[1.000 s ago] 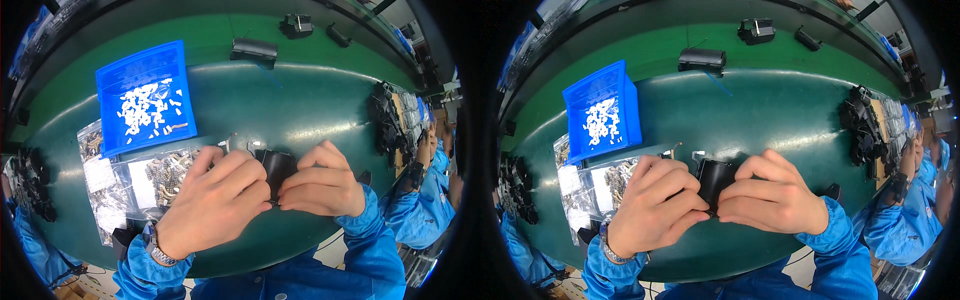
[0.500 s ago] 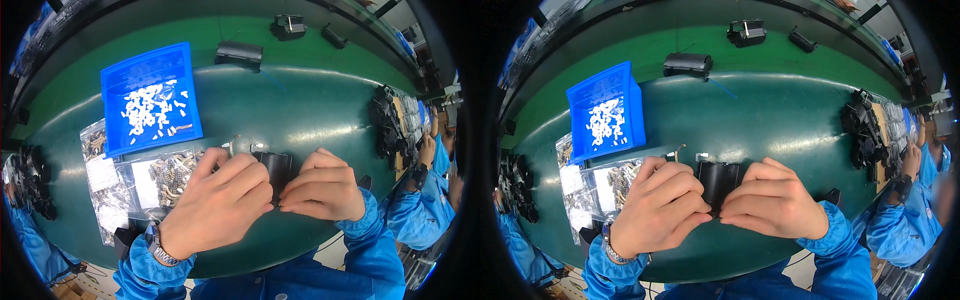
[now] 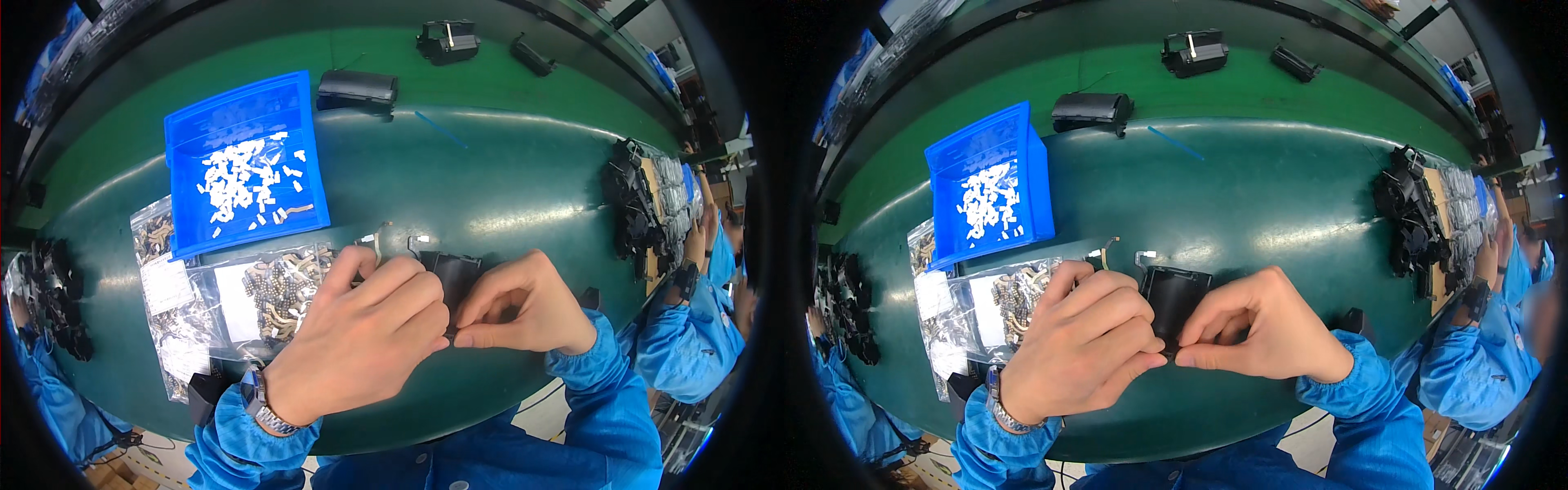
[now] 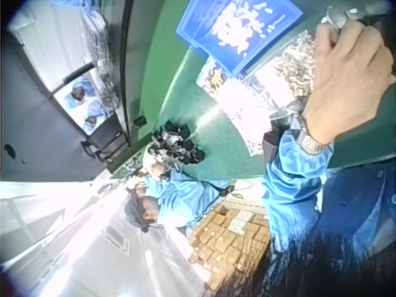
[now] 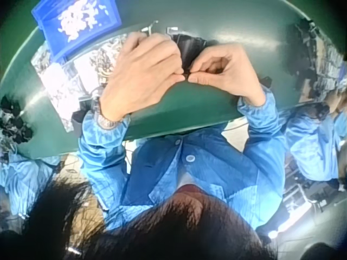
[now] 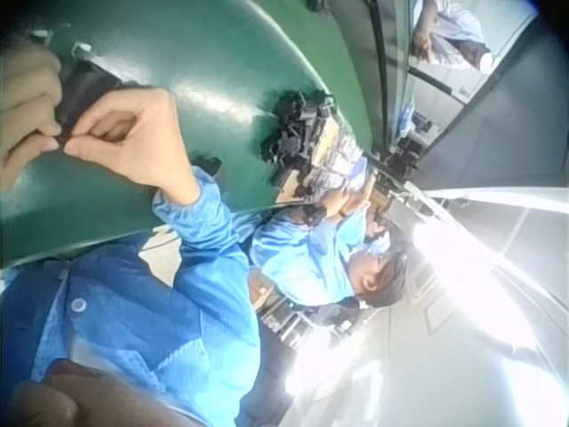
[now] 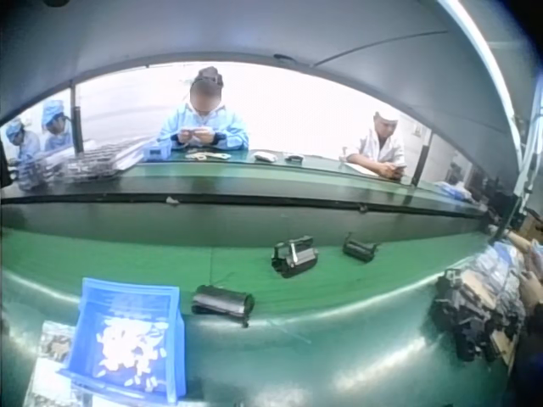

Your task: Assembling small electronic components, likely motor housings or fan assemblies, at a factory workstation.

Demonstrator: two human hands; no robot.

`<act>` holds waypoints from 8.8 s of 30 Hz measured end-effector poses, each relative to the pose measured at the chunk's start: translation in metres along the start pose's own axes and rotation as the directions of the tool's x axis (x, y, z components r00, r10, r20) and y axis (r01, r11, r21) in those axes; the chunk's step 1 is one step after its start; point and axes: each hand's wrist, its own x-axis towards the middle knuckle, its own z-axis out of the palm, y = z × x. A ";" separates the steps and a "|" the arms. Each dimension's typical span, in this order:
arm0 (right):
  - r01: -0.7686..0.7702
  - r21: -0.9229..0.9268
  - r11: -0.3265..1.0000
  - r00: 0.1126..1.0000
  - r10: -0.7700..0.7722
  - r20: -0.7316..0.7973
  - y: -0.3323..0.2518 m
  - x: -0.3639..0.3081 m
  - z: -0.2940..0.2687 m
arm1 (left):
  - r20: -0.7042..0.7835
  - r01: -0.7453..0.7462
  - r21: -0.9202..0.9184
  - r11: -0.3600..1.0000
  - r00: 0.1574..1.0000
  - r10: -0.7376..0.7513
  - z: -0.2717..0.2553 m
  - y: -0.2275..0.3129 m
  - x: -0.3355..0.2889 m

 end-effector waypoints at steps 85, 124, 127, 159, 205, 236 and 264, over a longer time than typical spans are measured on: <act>0.649 -0.580 0.493 0.702 -0.681 0.208 -0.073 0.231 -0.005 | -0.358 -0.060 -0.132 0.989 0.933 0.008 0.014 0.008 0.009; 0.690 -0.469 0.551 0.622 -0.783 -0.004 -0.077 0.046 -0.026 | -0.394 -0.025 -0.221 0.975 0.917 -0.065 0.011 0.004 0.003; 0.617 -0.460 0.639 0.665 -0.735 -0.129 -0.024 0.022 -0.019 | -0.376 -0.071 -0.238 0.969 0.926 -0.025 0.004 0.003 0.009; 0.689 -0.159 0.707 0.680 -0.556 0.478 0.006 0.017 -0.069 | -0.093 0.288 0.017 0.957 0.954 -0.285 -0.042 0.033 0.010; 0.632 -0.313 0.709 0.766 -0.632 0.117 0.000 0.033 -0.034 | -0.163 0.280 -0.742 0.610 0.806 -0.569 0.026 0.030 0.028; 0.641 -0.339 0.689 0.677 -0.715 -0.173 0.004 0.024 -0.007 | -0.513 0.226 0.138 0.964 0.849 -0.125 -0.004 0.031 0.024; 0.733 -0.342 0.588 0.586 -0.801 -0.123 0.017 0.033 0.005 | -0.356 0.230 -0.113 0.967 0.899 -0.256 0.000 0.031 0.020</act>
